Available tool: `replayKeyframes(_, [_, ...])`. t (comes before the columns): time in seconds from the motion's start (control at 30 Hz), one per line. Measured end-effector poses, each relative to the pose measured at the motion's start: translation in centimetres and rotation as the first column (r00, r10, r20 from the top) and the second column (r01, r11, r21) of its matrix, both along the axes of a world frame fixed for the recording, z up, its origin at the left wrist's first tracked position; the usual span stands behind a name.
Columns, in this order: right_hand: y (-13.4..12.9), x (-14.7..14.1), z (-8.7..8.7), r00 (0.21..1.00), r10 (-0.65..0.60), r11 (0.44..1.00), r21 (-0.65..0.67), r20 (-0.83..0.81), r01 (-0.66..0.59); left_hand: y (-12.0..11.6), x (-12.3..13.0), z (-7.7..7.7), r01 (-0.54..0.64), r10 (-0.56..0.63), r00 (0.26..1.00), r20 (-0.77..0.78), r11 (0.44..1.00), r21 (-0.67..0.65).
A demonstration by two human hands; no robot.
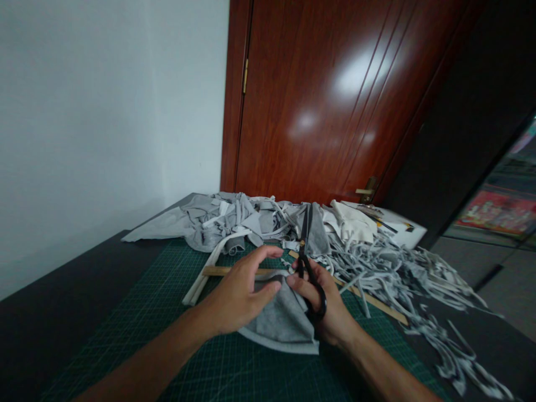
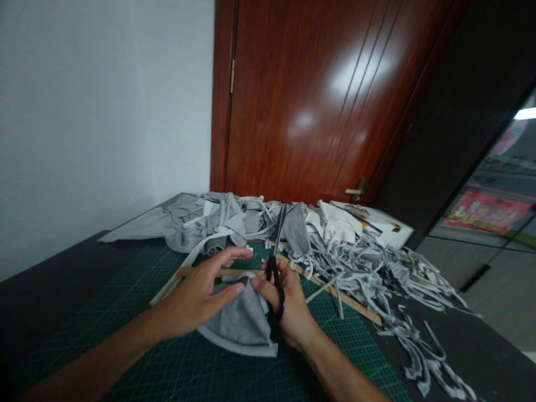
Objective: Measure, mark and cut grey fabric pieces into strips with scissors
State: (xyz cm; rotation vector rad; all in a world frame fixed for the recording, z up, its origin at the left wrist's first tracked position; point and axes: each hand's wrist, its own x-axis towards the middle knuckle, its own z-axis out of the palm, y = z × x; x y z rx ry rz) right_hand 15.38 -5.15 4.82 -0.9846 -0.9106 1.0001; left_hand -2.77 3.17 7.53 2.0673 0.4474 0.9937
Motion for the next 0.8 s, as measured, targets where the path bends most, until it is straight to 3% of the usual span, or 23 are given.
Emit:
replayKeyframes(0.1, [0.0, 0.0, -0.2, 0.999, 0.041, 0.999, 0.014, 0.023, -0.041, 0.2, 0.3, -0.5, 0.154, -0.158, 0.987, -0.016, 0.978, -0.141])
replayKeyframes(0.2, [0.1, 0.1, -0.2, 0.999, 0.029, 0.999, -0.019, 0.034, -0.029, 0.5, 0.5, -0.4, 0.161, -0.170, 0.985, -0.014, 0.952, -0.261])
replayKeyframes(0.37, [0.1, 0.8, 0.1, 1.000, 0.010, 0.998, -0.064, 0.019, -0.008, 1.1, 0.6, -0.1, 0.042, -0.020, 0.997, 0.076, 0.956, -0.290])
replayKeyframes(0.6, [0.3, 1.0, 0.1, 0.995, -0.093, 0.995, 0.031, 0.027, 0.092, 1.6, 0.3, 0.0, -0.242, 0.259, 0.964, 0.061, 0.949, -0.204])
replayKeyframes(0.67, [0.3, 0.8, 0.2, 0.990, -0.140, 0.990, 0.028, -0.015, 0.140, 1.4, 0.3, 0.1, -0.193, 0.203, 0.979, 0.028, 0.960, -0.203])
replayKeyframes(0.8, [0.4, 0.6, 0.3, 0.988, -0.152, 0.988, 0.005, -0.033, 0.152, 0.8, 0.4, -0.2, 0.088, -0.097, 0.995, -0.027, 0.971, -0.223])
